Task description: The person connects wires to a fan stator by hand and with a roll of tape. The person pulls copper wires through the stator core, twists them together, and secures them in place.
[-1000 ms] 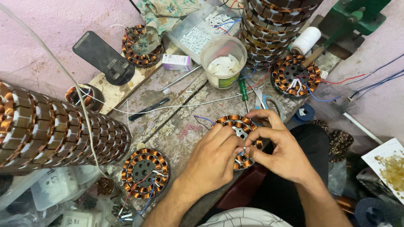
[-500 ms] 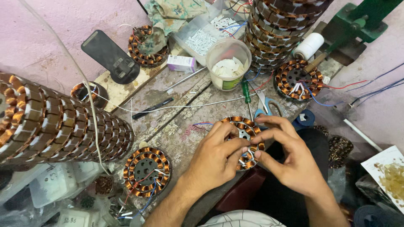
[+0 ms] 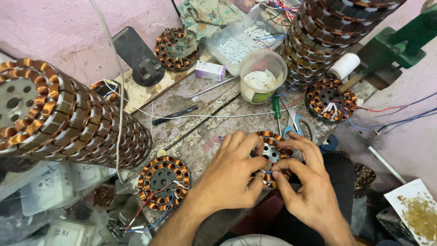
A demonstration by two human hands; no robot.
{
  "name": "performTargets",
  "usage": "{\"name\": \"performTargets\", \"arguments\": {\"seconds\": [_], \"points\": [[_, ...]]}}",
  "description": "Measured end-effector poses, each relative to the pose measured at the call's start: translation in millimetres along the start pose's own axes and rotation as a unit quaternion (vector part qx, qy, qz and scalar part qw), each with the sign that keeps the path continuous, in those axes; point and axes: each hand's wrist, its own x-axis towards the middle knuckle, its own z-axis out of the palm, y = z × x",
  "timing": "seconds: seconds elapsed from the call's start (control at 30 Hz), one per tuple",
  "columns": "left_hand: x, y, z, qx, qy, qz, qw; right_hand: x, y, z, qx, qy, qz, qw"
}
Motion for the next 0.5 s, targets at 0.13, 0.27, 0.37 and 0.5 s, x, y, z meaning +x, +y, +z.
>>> {"name": "performTargets", "arguments": {"seconds": [0.13,0.27,0.37,0.5], "points": [[-3,-1,-2,-0.001,-0.011,-0.003,1.0,-8,6,9,0.042,0.031,0.029,0.998],[-4,-2,0,0.007,0.019,0.043,0.999,-15,9,14,0.048,0.059,0.052,0.996],[-6,-2,3,-0.011,0.016,0.048,0.999,-16,10,13,0.042,0.064,0.046,0.996],[-6,-3,6,-0.019,0.0,0.019,1.0,-14,7,6,0.014,0.05,0.033,0.998]]}}
